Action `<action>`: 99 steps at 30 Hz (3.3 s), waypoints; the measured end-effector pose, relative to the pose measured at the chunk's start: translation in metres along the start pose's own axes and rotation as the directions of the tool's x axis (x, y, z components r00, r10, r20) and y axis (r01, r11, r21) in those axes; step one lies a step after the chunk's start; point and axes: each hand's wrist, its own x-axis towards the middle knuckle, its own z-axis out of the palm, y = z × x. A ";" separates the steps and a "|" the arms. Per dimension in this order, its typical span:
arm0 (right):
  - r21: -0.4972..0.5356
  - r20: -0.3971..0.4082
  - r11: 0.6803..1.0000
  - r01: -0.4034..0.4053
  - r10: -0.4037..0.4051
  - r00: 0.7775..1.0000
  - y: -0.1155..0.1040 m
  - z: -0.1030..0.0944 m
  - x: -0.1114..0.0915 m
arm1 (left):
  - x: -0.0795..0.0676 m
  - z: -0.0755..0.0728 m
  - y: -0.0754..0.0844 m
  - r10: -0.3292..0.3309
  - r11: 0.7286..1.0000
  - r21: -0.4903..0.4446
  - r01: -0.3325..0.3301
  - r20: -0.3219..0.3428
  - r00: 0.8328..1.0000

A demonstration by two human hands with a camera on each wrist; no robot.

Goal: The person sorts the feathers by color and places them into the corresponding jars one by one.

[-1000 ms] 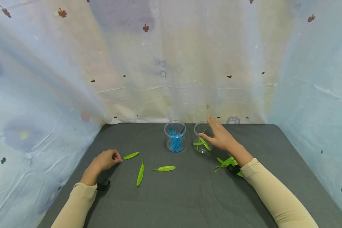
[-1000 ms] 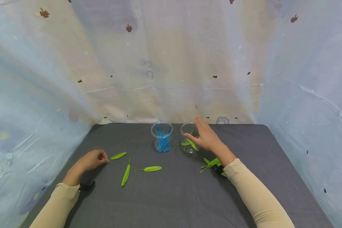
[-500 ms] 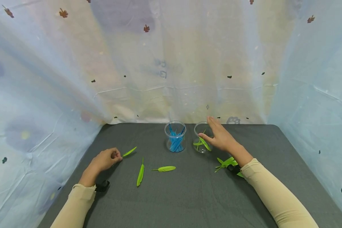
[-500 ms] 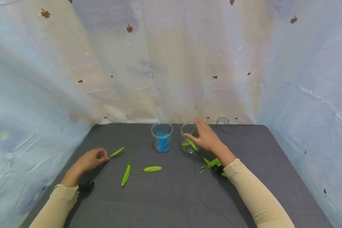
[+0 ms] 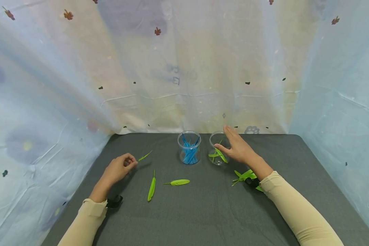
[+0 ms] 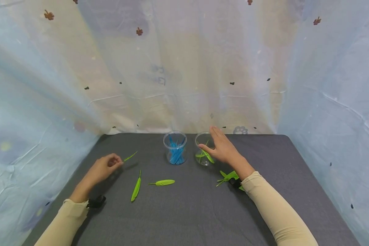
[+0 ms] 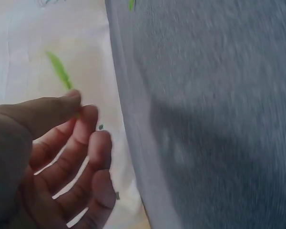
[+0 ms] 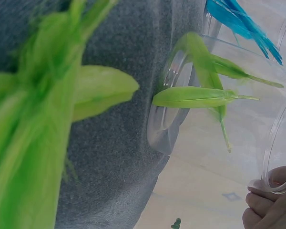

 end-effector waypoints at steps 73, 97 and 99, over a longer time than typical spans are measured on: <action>0.011 -0.005 1.000 -0.013 0.014 1.000 0.002 -0.002 -0.002 | 0.085 0.038 0.173 0.298 0.867 -0.286 -0.409 -0.363 0.883; 0.003 -0.002 1.000 -0.013 0.013 1.000 0.000 0.001 -0.001 | 0.100 0.074 0.209 0.337 0.894 -0.206 -0.399 -0.279 0.899; 0.000 0.000 1.000 -0.013 0.013 1.000 0.000 0.001 -0.001 | 0.101 0.076 0.210 0.338 0.895 -0.204 -0.397 -0.271 0.901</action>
